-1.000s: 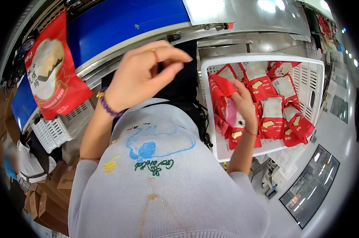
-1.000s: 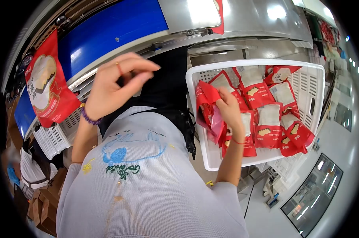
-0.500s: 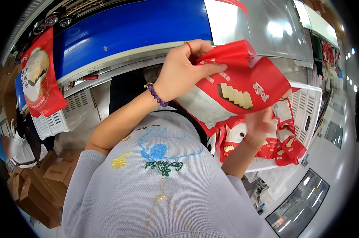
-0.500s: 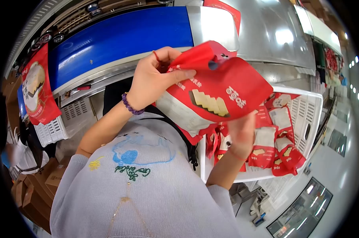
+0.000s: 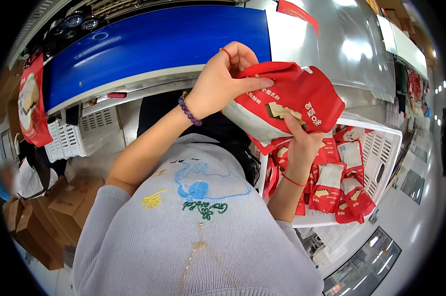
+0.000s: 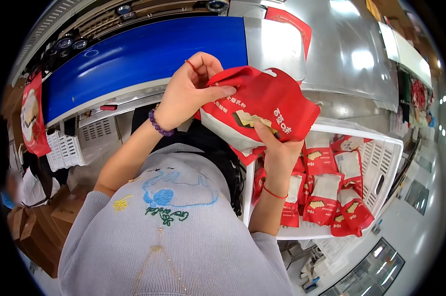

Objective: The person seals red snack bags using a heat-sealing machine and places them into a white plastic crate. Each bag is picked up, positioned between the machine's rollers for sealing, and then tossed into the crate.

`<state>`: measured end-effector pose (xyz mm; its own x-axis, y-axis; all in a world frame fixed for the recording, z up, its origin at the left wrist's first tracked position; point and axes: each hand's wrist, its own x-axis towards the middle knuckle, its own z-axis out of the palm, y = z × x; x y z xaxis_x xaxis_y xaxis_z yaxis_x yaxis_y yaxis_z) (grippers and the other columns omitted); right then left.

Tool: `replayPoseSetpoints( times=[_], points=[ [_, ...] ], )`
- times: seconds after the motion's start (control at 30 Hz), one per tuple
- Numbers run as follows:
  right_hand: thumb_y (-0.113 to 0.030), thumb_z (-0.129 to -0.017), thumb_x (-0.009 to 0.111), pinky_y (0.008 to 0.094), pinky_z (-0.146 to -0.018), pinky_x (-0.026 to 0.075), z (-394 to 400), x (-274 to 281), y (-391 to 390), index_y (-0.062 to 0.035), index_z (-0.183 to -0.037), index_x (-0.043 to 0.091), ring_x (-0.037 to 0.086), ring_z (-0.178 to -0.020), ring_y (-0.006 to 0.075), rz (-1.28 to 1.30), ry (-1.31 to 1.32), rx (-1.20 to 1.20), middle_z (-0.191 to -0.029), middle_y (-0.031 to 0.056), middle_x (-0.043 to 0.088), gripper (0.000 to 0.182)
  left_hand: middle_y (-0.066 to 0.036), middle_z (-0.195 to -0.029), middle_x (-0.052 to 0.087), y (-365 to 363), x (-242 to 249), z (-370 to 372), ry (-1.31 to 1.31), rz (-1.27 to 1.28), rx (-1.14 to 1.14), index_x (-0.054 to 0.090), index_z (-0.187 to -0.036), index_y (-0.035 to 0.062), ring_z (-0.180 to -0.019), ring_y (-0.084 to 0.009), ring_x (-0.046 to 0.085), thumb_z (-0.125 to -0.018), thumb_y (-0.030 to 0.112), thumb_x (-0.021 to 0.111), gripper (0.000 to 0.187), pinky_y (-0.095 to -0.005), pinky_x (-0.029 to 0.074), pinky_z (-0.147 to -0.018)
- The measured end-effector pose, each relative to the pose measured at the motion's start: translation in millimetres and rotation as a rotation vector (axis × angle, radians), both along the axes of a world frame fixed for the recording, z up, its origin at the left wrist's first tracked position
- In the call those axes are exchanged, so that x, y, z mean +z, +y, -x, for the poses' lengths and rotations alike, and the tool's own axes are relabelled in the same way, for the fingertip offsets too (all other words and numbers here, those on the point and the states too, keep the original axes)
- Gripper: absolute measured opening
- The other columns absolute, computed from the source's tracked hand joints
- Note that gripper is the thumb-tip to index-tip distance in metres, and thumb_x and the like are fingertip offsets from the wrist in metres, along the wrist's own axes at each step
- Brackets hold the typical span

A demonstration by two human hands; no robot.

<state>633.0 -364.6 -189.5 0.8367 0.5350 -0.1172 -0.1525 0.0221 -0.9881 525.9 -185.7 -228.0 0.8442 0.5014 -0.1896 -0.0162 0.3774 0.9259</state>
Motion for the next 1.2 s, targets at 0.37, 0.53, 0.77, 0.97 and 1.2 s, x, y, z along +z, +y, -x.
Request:
replayPoseSetpoints(
  times=[0.37,0.53,0.77,0.97,1.2],
  points=[
    [-0.021,-0.100,0.052,0.0301,-0.093,0.047,-29,-28,-14,0.0008,-0.125,0.051,0.058,-0.106,0.0141,-0.113,0.040,-0.026,-0.121,0.0077,0.059,0.033,-0.005,-0.081,0.064,0,3,-4,-0.054,-0.412,0.262,0.060,-0.101,0.0027,-0.072,-0.0091,0.058,-0.093,0.021,0.063,0.021,-0.0247,0.048,-0.068],
    [-0.006,-0.093,0.061,0.0203,-0.067,0.049,-41,-15,-2,0.0051,-0.109,0.066,0.055,-0.075,0.0063,0.124,-0.448,-0.130,-0.090,0.0027,0.066,0.020,-0.004,-0.071,0.065,17,12,-6,-0.095,-0.344,0.476,0.068,-0.099,0.0019,-0.066,-0.0089,0.061,-0.095,0.024,0.060,0.024,-0.0239,0.048,-0.062],
    [-0.001,-0.089,0.064,0.0206,-0.059,0.048,-127,1,56,-0.0002,-0.100,0.053,0.062,-0.074,0.0106,-0.002,-0.215,-0.048,-0.083,0.0095,0.066,0.015,0.000,-0.069,0.058,57,9,-69,0.044,0.003,0.365,0.068,-0.096,-0.0020,-0.055,-0.0030,0.045,-0.090,0.025,0.067,0.028,-0.0186,0.033,-0.047],
    [0.001,-0.085,0.068,0.0190,-0.053,0.042,-196,-15,87,-0.0126,-0.078,0.041,0.055,-0.066,0.0053,0.049,-0.196,0.030,-0.073,-0.0002,0.057,0.031,0.003,-0.054,0.040,69,2,-102,-0.069,0.284,0.421,0.054,-0.069,0.0044,-0.044,-0.0060,0.033,-0.089,0.012,0.062,0.023,-0.0235,0.026,-0.038],
    [-0.009,-0.085,0.071,0.0182,-0.045,0.035,-168,-14,130,-0.0176,-0.070,0.038,0.047,-0.056,0.0020,0.111,-0.150,0.121,-0.066,-0.0064,0.049,0.037,0.003,-0.056,0.042,93,-2,-74,0.035,0.149,0.599,0.058,-0.082,0.0001,-0.044,-0.0056,0.034,-0.089,0.014,0.062,0.016,-0.0235,0.026,-0.038]
  ],
)
